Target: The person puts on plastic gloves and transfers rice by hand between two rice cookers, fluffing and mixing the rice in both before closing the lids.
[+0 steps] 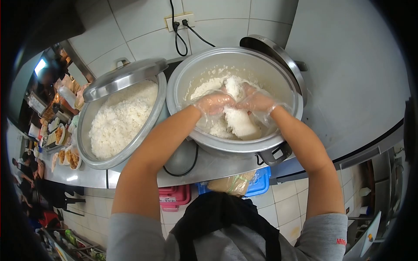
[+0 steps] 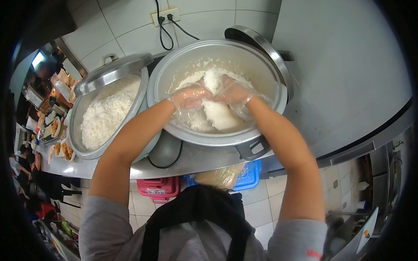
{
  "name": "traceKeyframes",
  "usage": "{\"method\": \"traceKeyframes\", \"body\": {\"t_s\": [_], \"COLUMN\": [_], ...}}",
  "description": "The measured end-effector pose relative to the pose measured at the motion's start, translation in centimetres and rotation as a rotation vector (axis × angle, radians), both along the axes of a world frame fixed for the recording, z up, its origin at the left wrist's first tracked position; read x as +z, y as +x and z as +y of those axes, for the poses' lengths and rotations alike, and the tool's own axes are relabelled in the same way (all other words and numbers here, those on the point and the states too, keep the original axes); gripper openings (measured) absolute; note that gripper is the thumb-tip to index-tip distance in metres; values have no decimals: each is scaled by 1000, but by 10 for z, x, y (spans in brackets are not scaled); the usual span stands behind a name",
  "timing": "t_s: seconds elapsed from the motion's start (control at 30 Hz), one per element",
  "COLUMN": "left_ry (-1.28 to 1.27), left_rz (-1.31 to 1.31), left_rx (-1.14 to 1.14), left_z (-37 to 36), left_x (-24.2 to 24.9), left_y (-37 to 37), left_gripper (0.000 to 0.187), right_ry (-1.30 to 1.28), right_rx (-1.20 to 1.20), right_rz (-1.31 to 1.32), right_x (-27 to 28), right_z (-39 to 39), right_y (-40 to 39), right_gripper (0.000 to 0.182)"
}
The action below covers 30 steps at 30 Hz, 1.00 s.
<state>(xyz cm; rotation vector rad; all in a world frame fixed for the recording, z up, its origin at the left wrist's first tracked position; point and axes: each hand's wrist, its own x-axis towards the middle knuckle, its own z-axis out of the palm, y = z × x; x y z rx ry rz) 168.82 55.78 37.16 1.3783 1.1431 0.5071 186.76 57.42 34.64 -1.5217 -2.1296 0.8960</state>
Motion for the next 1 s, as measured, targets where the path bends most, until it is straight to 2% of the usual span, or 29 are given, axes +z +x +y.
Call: {"method": "traceKeyframes", "body": {"t_s": [0.07, 0.1, 0.23, 0.3, 0.33, 0.4, 0.43, 0.5, 0.53, 0.6, 0.63, 0.7, 0.73, 0.8, 0.83, 0.9, 0.93, 1.0], "left_ry": [-5, -9, 23, -3, -3, 17, 14, 44, 42, 6, 7, -21, -25, -100, -104, -61, -61, -162], "left_rz": [0, -3, 14, -66, -65, -81, -83, 154, 153, 113, 115, -1, -2, 107, 104, 131, 130, -24], "left_rx": [-30, -60, -33, -109, -108, -37, -38, -142, -145, -138, -146, -84, -90, -230, -231, -283, -285, -259], "left_z": [21, 24, 15, 14, 13, 12, 14, 18, 17, 12, 12, 13, 14, 17, 21, 27, 30, 20], "left_x": [-27, -30, -22, -20, -20, -21, -21, -18, -18, -9, -11, -19, -21, -22, -29, -39, -43, -29], "left_y": [-2, -2, -2, -6, -6, -5, -5, -6, -6, -4, -3, 0, 0, -4, -6, -7, -7, -3], "left_gripper": [58, 65, 75, 80, 80, 79, 79, 69, 69, 55, 55, 47, 47, 47, 47, 45, 45, 52], "right_ry": [-6, -10, -47, -309, -309, -147, -150, 519, 515, 57, 56, 39, 32, -317, -321, 259, 257, -94], "right_rx": [-10, -19, -26, -43, -43, -123, -125, 125, 122, -64, -71, 82, 78, 169, 169, 110, 109, 259], "right_rz": [0, -3, 30, 225, 226, 44, 41, -662, -662, -633, -632, -772, -773, -564, -567, -658, -659, -598], "right_x": [-4, -4, 0, 6, 4, -6, -13, -16, -17, 10, 15, 26, 36, 66, 65, 57, 52, 29], "right_z": [3, 4, 7, 10, 15, 30, 35, 37, 39, 27, 22, 5, -4, -27, -43, -76, -65, -31], "right_y": [0, 0, 4, 9, 13, 27, 37, 48, 52, 43, 41, 35, 31, 16, 9, 1, 4, 14], "right_gripper": [81, 79, 73, 74, 74, 65, 65, 51, 51, 51, 51, 55, 55, 65, 65, 71, 71, 73]}}
